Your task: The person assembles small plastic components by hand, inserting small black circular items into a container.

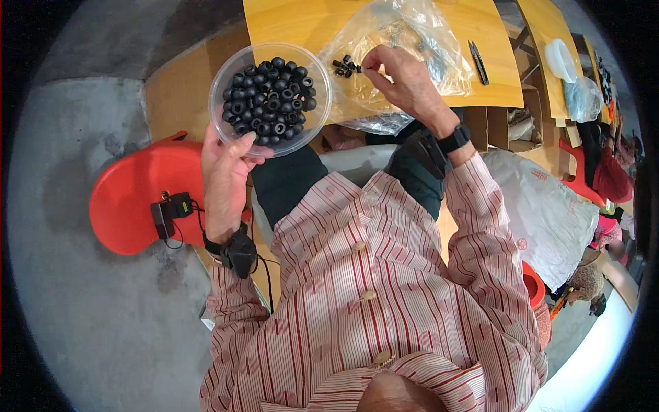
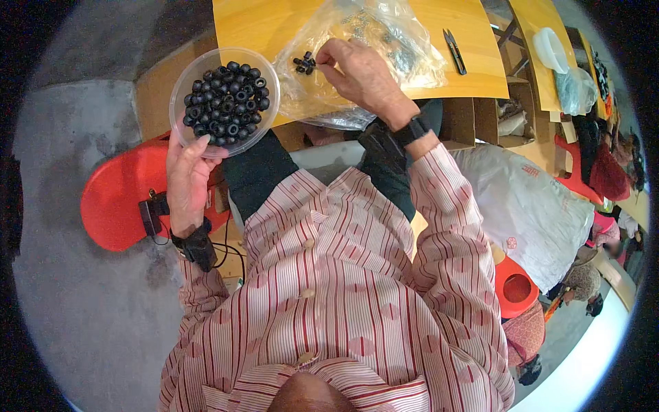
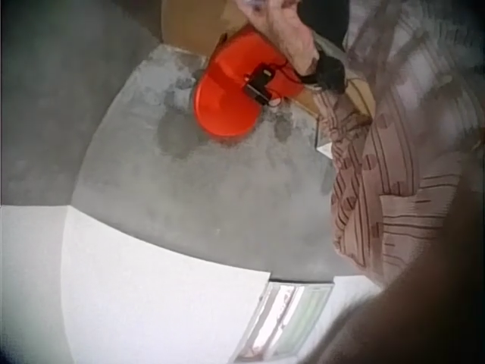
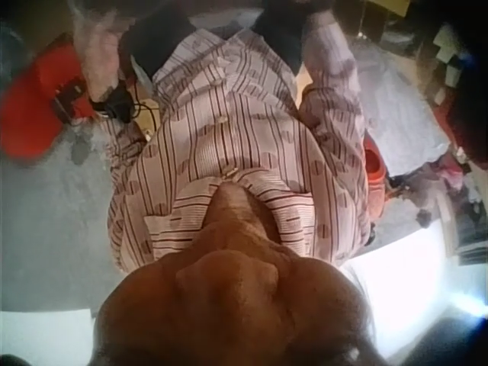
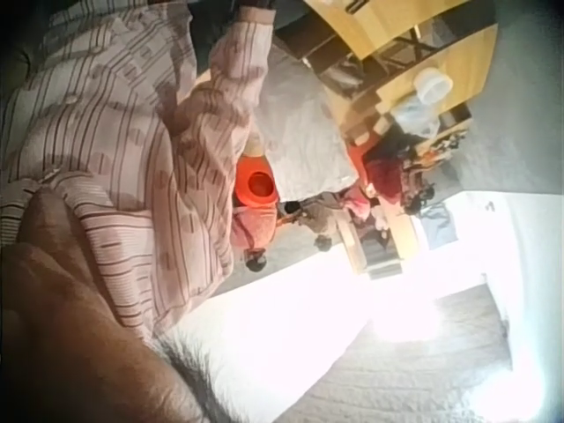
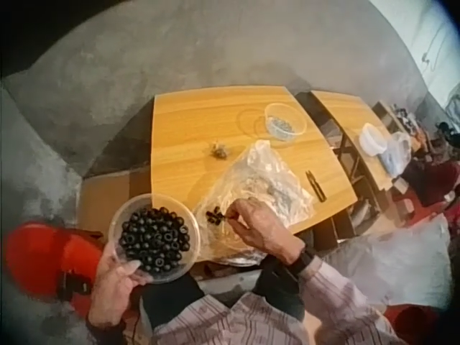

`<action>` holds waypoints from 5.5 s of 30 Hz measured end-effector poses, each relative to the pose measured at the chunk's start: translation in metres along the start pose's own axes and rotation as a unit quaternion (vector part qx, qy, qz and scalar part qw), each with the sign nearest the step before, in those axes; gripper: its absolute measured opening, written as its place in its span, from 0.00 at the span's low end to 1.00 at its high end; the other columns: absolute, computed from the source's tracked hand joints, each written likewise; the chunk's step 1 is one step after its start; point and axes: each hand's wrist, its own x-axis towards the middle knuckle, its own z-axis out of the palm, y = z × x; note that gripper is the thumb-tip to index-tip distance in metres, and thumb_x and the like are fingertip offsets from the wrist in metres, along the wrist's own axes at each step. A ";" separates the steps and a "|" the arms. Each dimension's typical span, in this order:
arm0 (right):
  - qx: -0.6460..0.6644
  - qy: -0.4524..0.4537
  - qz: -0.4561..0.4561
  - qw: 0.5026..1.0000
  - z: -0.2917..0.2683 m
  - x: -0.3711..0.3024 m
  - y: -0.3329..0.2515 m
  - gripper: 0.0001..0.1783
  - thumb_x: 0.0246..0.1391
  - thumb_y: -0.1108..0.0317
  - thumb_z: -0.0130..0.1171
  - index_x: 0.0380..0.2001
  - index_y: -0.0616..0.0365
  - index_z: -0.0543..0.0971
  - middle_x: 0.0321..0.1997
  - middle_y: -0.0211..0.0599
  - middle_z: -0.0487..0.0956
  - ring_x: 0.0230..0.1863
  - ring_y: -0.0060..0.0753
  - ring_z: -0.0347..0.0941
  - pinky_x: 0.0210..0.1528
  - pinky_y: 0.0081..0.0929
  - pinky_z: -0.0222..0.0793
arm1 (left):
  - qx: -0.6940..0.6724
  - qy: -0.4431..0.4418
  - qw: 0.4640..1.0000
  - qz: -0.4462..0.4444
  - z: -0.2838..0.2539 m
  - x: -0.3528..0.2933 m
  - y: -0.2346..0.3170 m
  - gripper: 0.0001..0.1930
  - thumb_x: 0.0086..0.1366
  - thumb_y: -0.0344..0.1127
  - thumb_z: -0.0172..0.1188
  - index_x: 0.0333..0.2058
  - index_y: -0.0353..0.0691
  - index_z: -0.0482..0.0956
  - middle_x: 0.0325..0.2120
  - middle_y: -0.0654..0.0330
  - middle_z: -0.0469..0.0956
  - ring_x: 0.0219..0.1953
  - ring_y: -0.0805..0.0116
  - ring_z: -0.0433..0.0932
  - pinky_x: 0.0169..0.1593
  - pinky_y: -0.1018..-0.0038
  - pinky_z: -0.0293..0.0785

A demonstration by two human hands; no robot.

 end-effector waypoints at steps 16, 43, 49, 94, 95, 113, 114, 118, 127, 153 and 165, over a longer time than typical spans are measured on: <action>-0.232 -0.026 -0.111 0.966 0.032 0.011 -0.006 0.08 0.53 0.64 0.55 0.36 0.51 0.75 0.33 0.29 0.78 0.39 0.34 0.73 0.43 0.35 0.62 | -0.003 -0.040 0.999 0.007 0.012 0.002 0.001 0.37 0.57 0.26 0.56 0.63 0.35 0.50 0.41 0.52 0.75 0.30 0.63 0.79 0.35 0.74 0.73; -0.142 -0.044 -0.217 0.965 -0.035 -0.006 -0.076 0.25 0.47 0.40 0.53 0.38 0.45 0.81 0.29 0.29 0.72 0.40 0.34 0.69 0.50 0.40 0.60 | 0.025 -0.109 0.994 -0.013 0.030 -0.007 -0.003 0.34 0.58 0.28 0.54 0.63 0.36 0.52 0.43 0.54 0.73 0.32 0.68 0.79 0.37 0.76 0.74; -0.068 -0.039 -0.196 0.977 -0.055 -0.006 -0.068 0.26 0.48 0.38 0.50 0.36 0.46 0.80 0.33 0.27 0.75 0.40 0.34 0.70 0.48 0.38 0.60 | 0.013 -0.100 0.995 -0.012 0.031 -0.006 -0.001 0.34 0.58 0.28 0.56 0.62 0.37 0.52 0.42 0.54 0.75 0.33 0.67 0.79 0.37 0.75 0.74; -0.049 -0.083 -0.196 0.976 -0.034 -0.029 -0.105 0.26 0.43 0.38 0.51 0.32 0.46 0.82 0.26 0.27 0.68 0.36 0.33 0.65 0.52 0.42 0.58 | 0.005 -0.118 0.993 -0.030 0.039 -0.005 -0.001 0.36 0.58 0.30 0.58 0.62 0.37 0.52 0.43 0.54 0.74 0.33 0.66 0.79 0.35 0.75 0.76; -0.066 -0.085 -0.186 0.977 -0.035 -0.029 -0.107 0.26 0.43 0.38 0.51 0.32 0.46 0.82 0.26 0.27 0.68 0.37 0.33 0.65 0.52 0.42 0.58 | 0.006 -0.115 0.993 -0.024 0.039 -0.005 -0.002 0.35 0.58 0.29 0.58 0.62 0.37 0.52 0.42 0.54 0.74 0.32 0.66 0.79 0.35 0.75 0.75; -0.158 -0.030 -0.152 0.975 -0.025 -0.023 -0.101 0.04 0.40 0.62 0.62 0.20 0.47 0.79 0.24 0.27 0.70 0.36 0.31 0.68 0.49 0.36 0.58 | 0.018 -0.126 0.992 -0.014 0.042 -0.006 -0.008 0.36 0.56 0.26 0.56 0.62 0.34 0.52 0.47 0.52 0.71 0.36 0.65 0.78 0.39 0.72 0.79; -0.159 -0.030 -0.153 0.975 -0.025 -0.023 -0.101 0.04 0.40 0.62 0.62 0.20 0.47 0.79 0.24 0.27 0.70 0.36 0.31 0.68 0.49 0.36 0.58 | 0.017 -0.126 0.992 -0.013 0.044 -0.007 -0.009 0.36 0.56 0.26 0.56 0.62 0.34 0.52 0.47 0.52 0.71 0.36 0.65 0.78 0.39 0.72 0.79; -0.145 -0.012 -0.120 0.982 -0.020 -0.023 -0.097 0.04 0.39 0.62 0.62 0.20 0.47 0.81 0.22 0.27 0.71 0.34 0.31 0.69 0.47 0.36 0.58 | -0.033 -0.108 0.993 -0.021 0.049 -0.008 -0.012 0.35 0.54 0.26 0.59 0.60 0.36 0.55 0.41 0.54 0.74 0.31 0.65 0.78 0.35 0.74 0.75; -0.163 -0.018 -0.056 0.985 -0.012 -0.022 -0.105 0.03 0.38 0.65 0.61 0.20 0.47 0.82 0.22 0.28 0.75 0.34 0.32 0.71 0.47 0.39 0.58 | -0.024 -0.102 0.994 0.001 0.051 -0.009 -0.020 0.36 0.55 0.23 0.59 0.60 0.35 0.52 0.42 0.53 0.74 0.36 0.66 0.79 0.37 0.73 0.78; -0.193 -0.059 -0.068 0.977 -0.007 -0.025 -0.107 0.08 0.43 0.65 0.63 0.30 0.51 0.82 0.22 0.26 0.76 0.32 0.29 0.71 0.49 0.36 0.60 | -0.076 -0.075 0.994 0.036 0.054 -0.015 -0.034 0.38 0.55 0.20 0.56 0.62 0.38 0.48 0.48 0.50 0.70 0.45 0.65 0.76 0.41 0.69 0.81; -0.195 -0.037 -0.138 0.970 -0.004 -0.020 -0.102 0.06 0.38 0.72 0.57 0.25 0.54 0.79 0.21 0.30 0.75 0.33 0.32 0.72 0.51 0.39 0.59 | -0.061 -0.093 0.993 0.043 0.052 -0.016 -0.034 0.38 0.55 0.20 0.56 0.62 0.37 0.49 0.45 0.52 0.72 0.41 0.66 0.78 0.39 0.71 0.80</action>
